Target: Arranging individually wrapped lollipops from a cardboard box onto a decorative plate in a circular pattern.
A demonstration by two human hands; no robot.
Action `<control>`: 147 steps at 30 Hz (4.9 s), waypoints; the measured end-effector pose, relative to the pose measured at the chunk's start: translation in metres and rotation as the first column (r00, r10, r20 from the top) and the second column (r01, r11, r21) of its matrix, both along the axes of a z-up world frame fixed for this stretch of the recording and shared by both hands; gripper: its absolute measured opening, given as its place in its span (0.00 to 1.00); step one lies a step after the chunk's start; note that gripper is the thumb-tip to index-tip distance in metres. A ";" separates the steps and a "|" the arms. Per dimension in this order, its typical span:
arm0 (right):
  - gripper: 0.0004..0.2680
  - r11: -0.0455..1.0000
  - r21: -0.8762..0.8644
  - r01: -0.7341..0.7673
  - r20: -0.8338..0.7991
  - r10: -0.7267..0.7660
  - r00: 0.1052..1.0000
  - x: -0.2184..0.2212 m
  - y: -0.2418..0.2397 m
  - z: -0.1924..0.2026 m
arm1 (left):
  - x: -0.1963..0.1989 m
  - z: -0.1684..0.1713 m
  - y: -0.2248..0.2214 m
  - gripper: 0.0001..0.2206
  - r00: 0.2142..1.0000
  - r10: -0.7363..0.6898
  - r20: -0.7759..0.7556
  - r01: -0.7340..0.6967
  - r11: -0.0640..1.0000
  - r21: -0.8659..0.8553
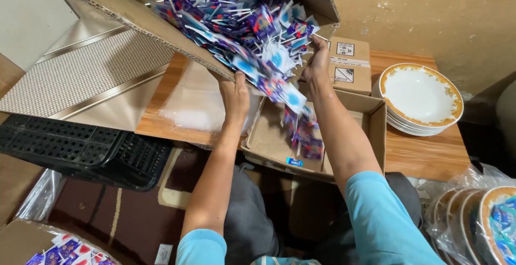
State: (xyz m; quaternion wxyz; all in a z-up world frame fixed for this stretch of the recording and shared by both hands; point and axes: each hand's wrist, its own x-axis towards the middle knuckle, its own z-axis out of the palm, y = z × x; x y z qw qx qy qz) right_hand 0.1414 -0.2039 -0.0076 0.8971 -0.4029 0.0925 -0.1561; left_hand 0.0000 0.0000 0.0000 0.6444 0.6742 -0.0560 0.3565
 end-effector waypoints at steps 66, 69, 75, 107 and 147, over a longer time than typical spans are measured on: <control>0.24 -0.361 -0.933 0.003 -0.179 0.470 0.864 -0.142 -0.081 0.010 | 0.004 -0.004 -0.007 0.37 0.994 0.095 0.059 -0.092 0.994 -0.053; 0.21 -0.555 -0.813 -0.176 -0.422 0.353 0.835 -0.159 -0.081 0.000 | 0.009 -0.007 -0.001 0.37 0.998 0.069 -0.013 -0.070 0.997 -0.036; 0.18 -0.743 -0.616 -0.260 -0.581 0.205 0.788 -0.158 -0.064 0.081 | -0.005 0.006 -0.008 0.39 0.998 0.059 -0.030 -0.060 0.998 -0.015; 0.34 -0.508 -0.861 -0.026 -0.250 0.378 0.891 -0.067 -0.050 0.042 | -0.012 0.013 -0.019 0.39 0.999 0.014 0.033 -0.016 0.999 0.044; 0.35 -0.589 -0.806 0.061 -0.098 0.233 0.968 -0.066 0.018 0.027 | -0.015 0.024 -0.027 0.42 0.994 0.054 -0.096 -0.052 0.998 0.019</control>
